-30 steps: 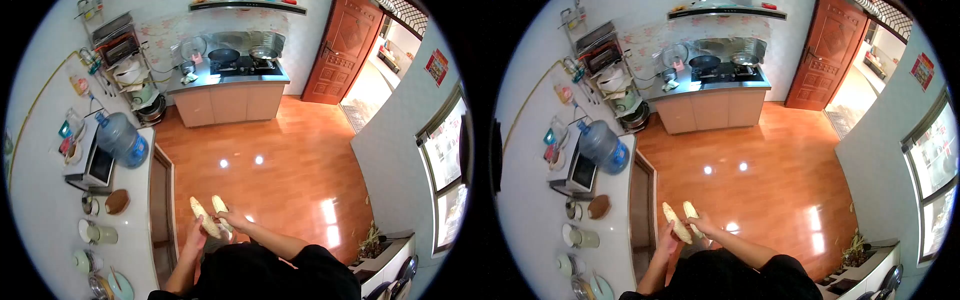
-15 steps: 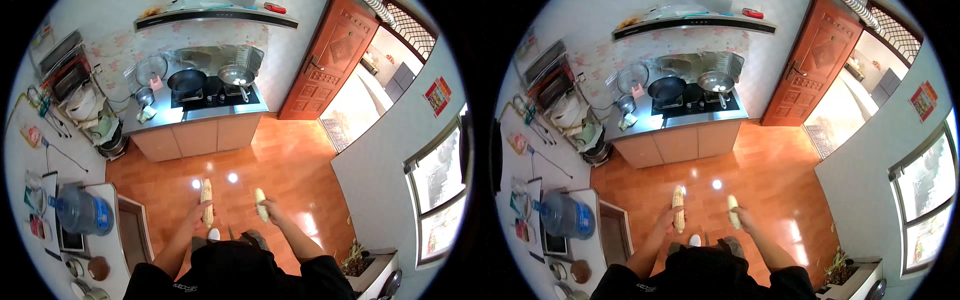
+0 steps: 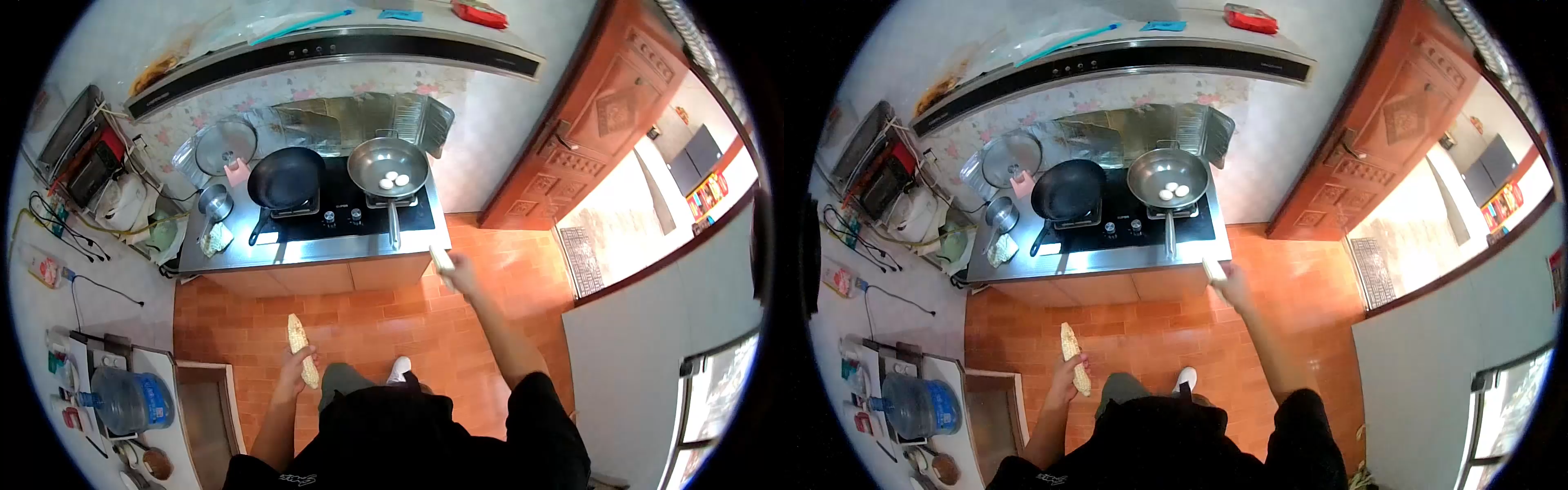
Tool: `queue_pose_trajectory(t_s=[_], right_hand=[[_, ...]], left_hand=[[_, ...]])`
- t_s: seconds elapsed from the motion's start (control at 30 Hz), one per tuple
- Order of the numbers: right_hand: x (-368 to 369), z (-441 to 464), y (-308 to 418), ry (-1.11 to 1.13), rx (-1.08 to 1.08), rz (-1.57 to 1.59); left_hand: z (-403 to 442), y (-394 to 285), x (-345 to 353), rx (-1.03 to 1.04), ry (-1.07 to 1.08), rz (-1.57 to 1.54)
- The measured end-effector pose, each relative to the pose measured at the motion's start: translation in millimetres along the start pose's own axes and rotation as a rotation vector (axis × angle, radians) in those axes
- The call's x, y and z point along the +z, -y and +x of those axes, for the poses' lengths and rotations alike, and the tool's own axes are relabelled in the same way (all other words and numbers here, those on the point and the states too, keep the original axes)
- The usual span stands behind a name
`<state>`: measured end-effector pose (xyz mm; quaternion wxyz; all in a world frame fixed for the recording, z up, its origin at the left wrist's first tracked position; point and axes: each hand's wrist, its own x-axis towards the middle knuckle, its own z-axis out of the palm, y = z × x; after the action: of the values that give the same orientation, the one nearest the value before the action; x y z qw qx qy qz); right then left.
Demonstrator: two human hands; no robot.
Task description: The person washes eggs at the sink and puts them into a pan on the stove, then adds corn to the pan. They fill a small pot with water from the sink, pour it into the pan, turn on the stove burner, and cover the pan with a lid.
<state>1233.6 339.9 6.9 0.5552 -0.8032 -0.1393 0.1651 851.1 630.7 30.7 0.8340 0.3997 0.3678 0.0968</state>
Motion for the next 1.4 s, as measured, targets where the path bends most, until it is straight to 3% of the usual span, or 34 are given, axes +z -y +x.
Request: queue_pose_trajectory(t_s=[0.03, 0.13, 0.17, 0.27, 0.37, 0.4, 0.5, 0.63, 0.7, 0.73, 0.77, 0.83, 0.93, 1.17, 1.23, 1.3, 1.4], right_hand=[[-1, 52, -22, 0.029, -0.015, -0.064], [10, 154, 16, -0.088, -0.142, -0.254], [10, 165, 58, -0.07, -0.158, -0.376], [29, 243, 70, -0.071, -0.273, -0.547], [49, 290, 79, -0.077, -0.199, -0.707], [61, 329, 80, -0.029, -0.267, -0.804], [78, 379, 62, 0.013, -0.34, -0.9], [102, 445, 39, 0.084, -0.238, -0.95], [110, 451, 32, -0.046, -0.467, -0.957], [109, 464, 40, 0.121, -0.26, -1.011], [104, 468, 31, 0.122, -0.258, -1.011], [112, 511, -36, 0.122, -0.47, -1.006], [103, 509, -36, 0.17, -0.543, -1.012], [83, 424, 72, 0.505, -0.54, -0.703], [73, 377, 103, 0.603, -0.49, -0.539], [67, 335, 121, 0.682, -0.395, -0.379], [68, 287, 120, 0.747, -0.199, -0.079]], left_hand=[[3, -4, 9, 0.028, -0.039, -0.002], [40, -13, 31, 0.06, -0.075, -0.089], [55, -19, 39, 0.077, -0.096, -0.091], [99, -27, 53, 0.143, -0.119, -0.118], [132, -38, 64, 0.126, -0.154, -0.142], [144, -57, 85, 0.163, -0.159, -0.09], [147, -76, 107, 0.214, -0.257, -0.141], [151, -73, 121, 0.302, -0.389, -0.142], [149, -62, 137, 0.302, -0.461, -0.172], [146, -58, 147, 0.325, -0.504, -0.216], [144, -63, 150, 0.351, -0.517, -0.245], [145, -50, 170, 0.335, -0.567, -0.28], [147, -42, 192, 0.365, -0.473, -0.365], [192, -60, 224, 0.226, -0.361, -0.379], [223, -75, 245, 0.23, -0.346, -0.325], [251, -80, 252, 0.214, -0.12, -0.348], [287, -90, 284, 0.201, -0.007, -0.423]])
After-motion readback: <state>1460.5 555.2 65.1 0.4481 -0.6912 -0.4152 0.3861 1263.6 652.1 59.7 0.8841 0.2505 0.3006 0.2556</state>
